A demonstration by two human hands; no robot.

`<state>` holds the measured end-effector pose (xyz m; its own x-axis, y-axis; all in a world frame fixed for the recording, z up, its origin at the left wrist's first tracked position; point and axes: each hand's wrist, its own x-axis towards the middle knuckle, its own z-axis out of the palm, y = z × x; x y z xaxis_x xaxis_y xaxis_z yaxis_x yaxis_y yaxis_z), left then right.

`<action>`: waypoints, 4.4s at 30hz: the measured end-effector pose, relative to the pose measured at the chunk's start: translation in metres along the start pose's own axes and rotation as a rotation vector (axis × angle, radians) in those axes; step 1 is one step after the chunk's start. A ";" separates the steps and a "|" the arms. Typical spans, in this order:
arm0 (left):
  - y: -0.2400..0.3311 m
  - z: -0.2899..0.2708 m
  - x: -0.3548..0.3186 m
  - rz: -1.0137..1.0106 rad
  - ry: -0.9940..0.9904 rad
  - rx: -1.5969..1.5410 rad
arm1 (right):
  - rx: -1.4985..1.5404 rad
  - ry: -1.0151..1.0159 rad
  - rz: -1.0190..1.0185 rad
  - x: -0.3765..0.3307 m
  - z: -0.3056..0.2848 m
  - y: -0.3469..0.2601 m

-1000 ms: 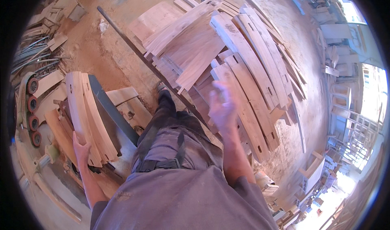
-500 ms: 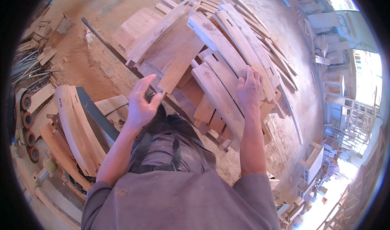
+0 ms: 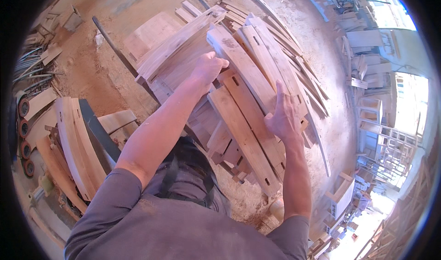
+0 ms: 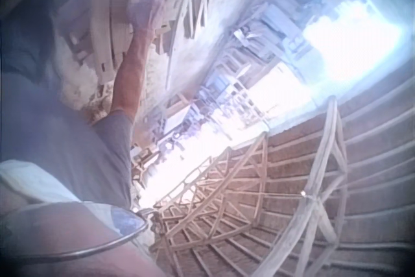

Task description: The person picks up a curved wooden component from a pile, feeds it into a machine shaper to cut a groove, checks the alignment with a square tool, and sorts through a stack of wooden parts.

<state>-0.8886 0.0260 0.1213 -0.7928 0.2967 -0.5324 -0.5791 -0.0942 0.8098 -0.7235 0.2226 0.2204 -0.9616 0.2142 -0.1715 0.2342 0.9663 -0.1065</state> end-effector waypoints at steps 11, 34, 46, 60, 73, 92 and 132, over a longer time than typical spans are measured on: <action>-0.013 0.072 -0.088 -0.101 0.016 -0.722 | -0.304 -0.005 -0.437 -0.014 -0.088 -0.137; -0.067 -0.326 -0.337 0.409 1.126 1.116 | 0.676 -0.218 -0.454 -0.118 0.068 -0.215; -0.103 -0.411 -0.383 0.106 1.108 1.176 | 0.526 -0.144 -0.495 -0.149 0.069 -0.239; -0.130 -0.401 -0.375 -0.376 1.259 1.265 | 0.256 0.472 0.363 -0.107 0.044 0.014; -0.095 -0.402 -0.319 -0.009 1.122 1.538 | 1.521 0.186 0.848 -0.083 0.096 0.157; -0.062 -0.320 -0.239 0.303 0.663 1.506 | 0.034 0.725 0.178 -0.092 0.077 0.100; -0.073 -0.084 -0.141 -0.349 -0.608 -0.839 | 2.200 -0.550 0.468 -0.128 0.079 -0.142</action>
<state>-0.7501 -0.0888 0.1164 -0.4666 0.8312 -0.3025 -0.8820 -0.4626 0.0893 -0.6228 0.0467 0.1798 -0.7873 -0.1136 -0.6060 0.4590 -0.7643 -0.4530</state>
